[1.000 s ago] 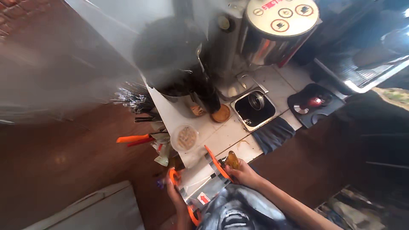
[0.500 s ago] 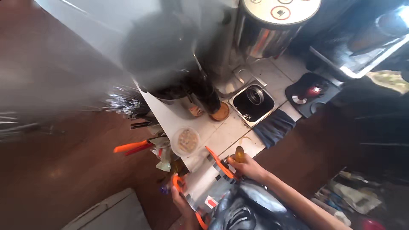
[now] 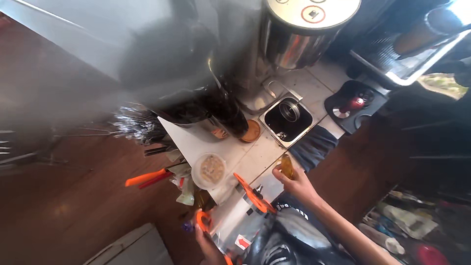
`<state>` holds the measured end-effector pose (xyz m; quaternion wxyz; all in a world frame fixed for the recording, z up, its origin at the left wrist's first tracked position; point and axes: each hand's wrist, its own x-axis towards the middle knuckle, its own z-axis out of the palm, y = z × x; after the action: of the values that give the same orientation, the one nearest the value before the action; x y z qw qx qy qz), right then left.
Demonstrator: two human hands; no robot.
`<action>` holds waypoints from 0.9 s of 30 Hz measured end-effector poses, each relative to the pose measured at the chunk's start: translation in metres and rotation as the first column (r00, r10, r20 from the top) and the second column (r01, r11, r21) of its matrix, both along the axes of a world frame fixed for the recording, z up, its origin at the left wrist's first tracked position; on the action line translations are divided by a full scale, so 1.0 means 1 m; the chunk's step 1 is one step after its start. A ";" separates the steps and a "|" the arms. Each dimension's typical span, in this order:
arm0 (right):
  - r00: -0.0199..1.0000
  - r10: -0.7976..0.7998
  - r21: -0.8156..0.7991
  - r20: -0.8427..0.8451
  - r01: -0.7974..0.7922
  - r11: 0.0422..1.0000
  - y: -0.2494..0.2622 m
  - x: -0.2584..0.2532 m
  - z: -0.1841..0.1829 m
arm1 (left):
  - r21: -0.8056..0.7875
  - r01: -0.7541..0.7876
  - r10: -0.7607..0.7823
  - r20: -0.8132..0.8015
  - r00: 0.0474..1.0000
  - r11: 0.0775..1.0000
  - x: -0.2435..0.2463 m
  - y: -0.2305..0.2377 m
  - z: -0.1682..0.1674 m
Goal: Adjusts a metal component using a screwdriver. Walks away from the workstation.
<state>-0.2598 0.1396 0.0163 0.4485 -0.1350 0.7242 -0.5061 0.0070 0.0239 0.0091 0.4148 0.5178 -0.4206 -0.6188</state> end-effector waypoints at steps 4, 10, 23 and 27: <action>0.936 0.352 -0.009 -0.013 -0.352 0.936 -0.003 -0.002 -0.001 | 0.058 0.000 0.001 -0.010 1.000 0.998 0.005 0.000 -0.005; 0.856 0.481 -0.007 0.188 -0.488 0.873 -0.020 0.001 0.003 | 0.043 0.057 -0.058 0.016 0.998 0.997 0.016 -0.002 -0.014; 0.825 0.562 0.002 0.055 -0.563 0.827 -0.021 -0.002 0.005 | 0.121 0.136 -0.086 -0.350 0.933 0.983 0.041 -0.009 -0.019; 0.789 0.612 -0.204 -0.042 -0.607 0.768 -0.028 -0.004 -0.007 | 0.148 0.138 -0.074 -0.375 0.924 0.979 0.032 -0.020 -0.026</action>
<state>-0.2639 0.1115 0.0090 0.5816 -0.4014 0.5785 -0.4074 0.0385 0.0041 -0.0168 0.4058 0.4030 -0.3079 -0.7603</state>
